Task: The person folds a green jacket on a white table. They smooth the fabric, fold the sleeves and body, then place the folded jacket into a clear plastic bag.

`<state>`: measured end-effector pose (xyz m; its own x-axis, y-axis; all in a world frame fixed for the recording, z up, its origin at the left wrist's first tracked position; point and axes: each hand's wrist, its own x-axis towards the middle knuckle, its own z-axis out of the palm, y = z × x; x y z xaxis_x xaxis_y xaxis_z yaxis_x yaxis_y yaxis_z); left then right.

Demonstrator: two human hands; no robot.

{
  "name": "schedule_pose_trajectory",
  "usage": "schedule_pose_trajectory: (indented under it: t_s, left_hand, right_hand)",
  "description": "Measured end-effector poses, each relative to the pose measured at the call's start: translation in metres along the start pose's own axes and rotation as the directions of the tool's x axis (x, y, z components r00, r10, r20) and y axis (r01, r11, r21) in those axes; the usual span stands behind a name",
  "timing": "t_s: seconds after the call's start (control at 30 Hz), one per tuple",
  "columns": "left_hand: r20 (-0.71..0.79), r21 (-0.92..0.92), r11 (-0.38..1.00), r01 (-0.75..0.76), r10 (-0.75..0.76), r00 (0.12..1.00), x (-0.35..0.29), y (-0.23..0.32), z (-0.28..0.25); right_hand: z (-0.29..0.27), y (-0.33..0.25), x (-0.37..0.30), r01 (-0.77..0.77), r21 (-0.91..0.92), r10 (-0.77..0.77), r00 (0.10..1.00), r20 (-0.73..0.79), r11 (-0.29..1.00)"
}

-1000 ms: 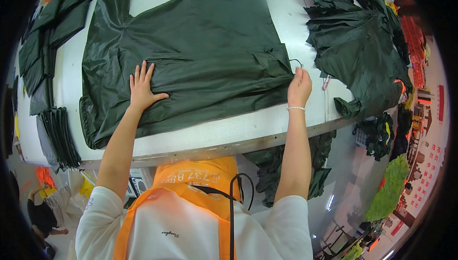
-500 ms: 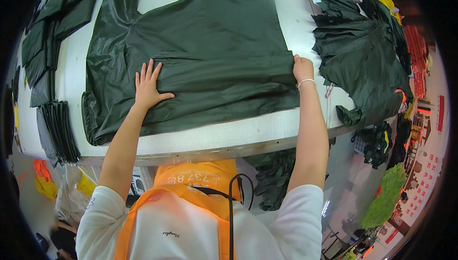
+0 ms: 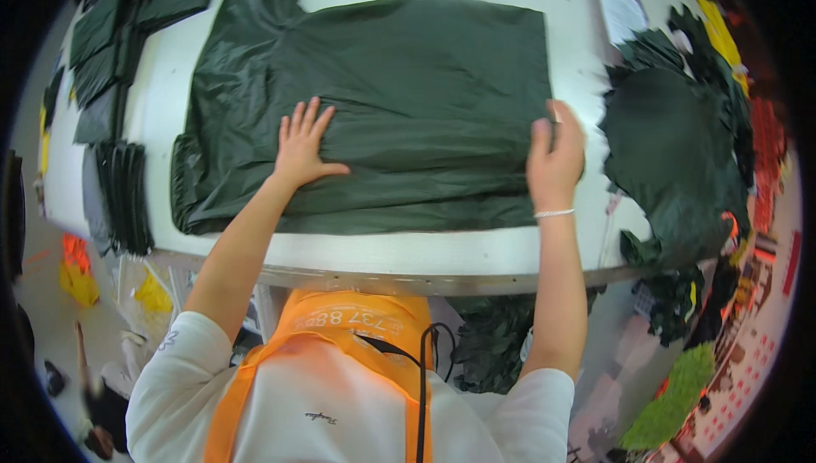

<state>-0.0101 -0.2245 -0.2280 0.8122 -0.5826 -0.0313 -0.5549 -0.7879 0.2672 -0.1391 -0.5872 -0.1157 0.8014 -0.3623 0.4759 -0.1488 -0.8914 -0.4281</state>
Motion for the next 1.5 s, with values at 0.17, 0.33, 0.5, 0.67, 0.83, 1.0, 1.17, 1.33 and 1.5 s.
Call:
schedule_pose_trajectory:
  t_s: [0.17,0.33,0.5,0.67,0.83,1.0,1.17,1.33,1.5]
  left_hand:
    - [0.008,-0.048,0.997,-0.06,0.061,0.998,0.006,0.0,-0.007]
    - [-0.207,-0.255,0.965,-0.059,0.005,0.978,0.019,-0.042,-0.02]
    - [-0.523,-0.093,0.908,0.409,-0.394,0.756,0.118,-0.185,-0.05]
    - [-0.094,-0.027,0.587,0.809,-0.807,0.583,0.206,-0.242,-0.094]
    - [0.027,-0.034,0.753,0.657,-0.657,0.754,0.233,-0.263,-0.071]
    - [-0.354,-0.118,0.906,0.406,-0.421,0.835,0.224,-0.206,-0.106]
    - [-0.739,-0.27,0.963,-0.023,-0.192,0.645,0.055,-0.155,-0.152]
    - [-0.347,0.154,0.985,0.077,-0.019,0.938,-0.153,-0.205,-0.071]
    - [0.091,-0.208,0.872,0.443,-0.434,0.896,-0.173,-0.184,-0.025]
  right_hand:
    - [0.068,0.006,-0.064,0.252,-0.349,-0.025,0.84,0.541,0.903]
    - [0.085,0.007,-0.015,0.214,-0.301,-0.045,0.875,0.482,0.929]
    - [0.146,-0.001,0.111,0.383,-0.338,-0.209,0.868,0.45,0.86]
    - [0.208,0.027,0.18,0.421,-0.47,-0.057,0.788,0.613,0.775]
    - [0.216,0.023,0.216,0.273,-0.464,0.215,0.619,0.755,0.843]
    - [0.175,0.065,0.192,0.367,-0.481,0.008,0.788,0.615,0.796]
    - [0.049,0.049,0.12,0.536,-0.361,-0.474,0.844,0.251,0.763]
    - [-0.035,0.022,-0.021,0.55,-0.176,-0.45,0.797,0.404,0.816]
    - [-0.002,0.017,-0.119,0.306,-0.039,-0.216,0.749,0.626,0.951]
